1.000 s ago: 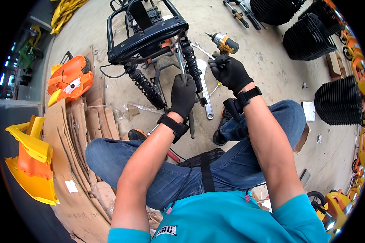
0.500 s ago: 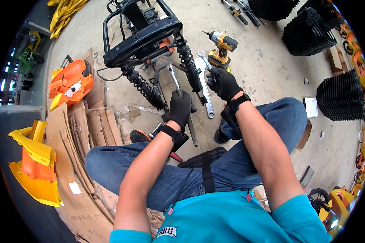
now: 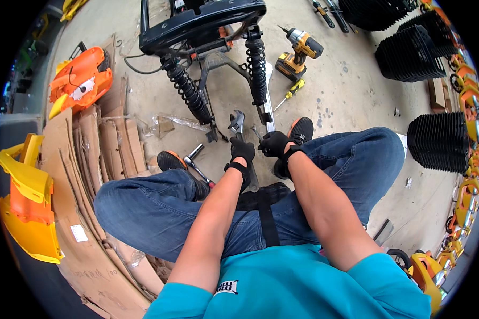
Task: The person installs components onto a motorcycle frame by using a wrench and a socket wrench to secure bolts on the shock absorbers, then uses an electric screwdriver to tighten fasteners.
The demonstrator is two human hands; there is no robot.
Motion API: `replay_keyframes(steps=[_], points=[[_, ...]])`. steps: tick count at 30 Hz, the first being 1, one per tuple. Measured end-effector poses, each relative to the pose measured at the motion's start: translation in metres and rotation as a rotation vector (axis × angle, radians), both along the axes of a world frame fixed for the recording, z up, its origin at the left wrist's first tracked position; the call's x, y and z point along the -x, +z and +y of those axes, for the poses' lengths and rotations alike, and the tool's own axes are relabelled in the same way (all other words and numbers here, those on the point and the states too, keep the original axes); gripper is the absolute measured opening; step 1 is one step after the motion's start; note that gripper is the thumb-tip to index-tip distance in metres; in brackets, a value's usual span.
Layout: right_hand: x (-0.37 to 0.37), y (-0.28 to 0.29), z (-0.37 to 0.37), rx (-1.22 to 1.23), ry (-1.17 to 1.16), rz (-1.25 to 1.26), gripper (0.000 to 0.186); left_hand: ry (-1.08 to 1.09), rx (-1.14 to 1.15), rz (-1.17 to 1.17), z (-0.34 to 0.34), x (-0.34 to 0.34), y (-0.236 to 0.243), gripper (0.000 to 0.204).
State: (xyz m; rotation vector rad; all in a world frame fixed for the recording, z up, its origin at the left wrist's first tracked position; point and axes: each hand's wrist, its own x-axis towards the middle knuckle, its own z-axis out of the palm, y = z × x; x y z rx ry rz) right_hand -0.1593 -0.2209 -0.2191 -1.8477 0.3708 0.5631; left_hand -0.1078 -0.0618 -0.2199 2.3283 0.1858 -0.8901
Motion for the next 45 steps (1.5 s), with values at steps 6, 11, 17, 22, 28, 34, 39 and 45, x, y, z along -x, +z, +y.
replay_keyframes(steps=[6,11,17,22,28,34,39,45], points=[[-0.002,-0.001,0.027,0.217,-0.054,0.035,0.033,-0.028,0.027,0.136,0.008,-0.01,0.01,0.059],[-0.017,0.007,0.014,0.308,-0.154,0.072,0.025,-0.134,-0.006,-0.054,0.007,-0.017,-0.006,0.043],[-0.051,0.087,0.009,-0.373,-0.555,0.021,0.028,0.064,0.745,0.195,-0.015,-0.036,0.041,0.026],[-0.084,0.202,-0.033,-0.147,-0.418,-0.245,0.031,0.193,0.988,0.296,-0.027,-0.051,0.12,0.029],[-0.075,0.304,-0.023,-0.545,-0.563,-0.528,0.061,0.119,1.441,0.226,-0.058,-0.054,0.254,0.028],[-0.075,0.305,0.008,-1.006,-0.551,-0.442,0.075,0.248,1.301,-0.132,-0.053,-0.067,0.251,0.016],[-0.07,0.289,0.034,-1.002,-0.51,-0.338,0.068,0.201,0.903,-0.838,-0.042,-0.075,0.193,0.024],[-0.047,0.238,0.063,0.632,0.37,-1.032,0.046,0.364,0.278,-0.685,0.0,-0.111,0.116,0.026]])
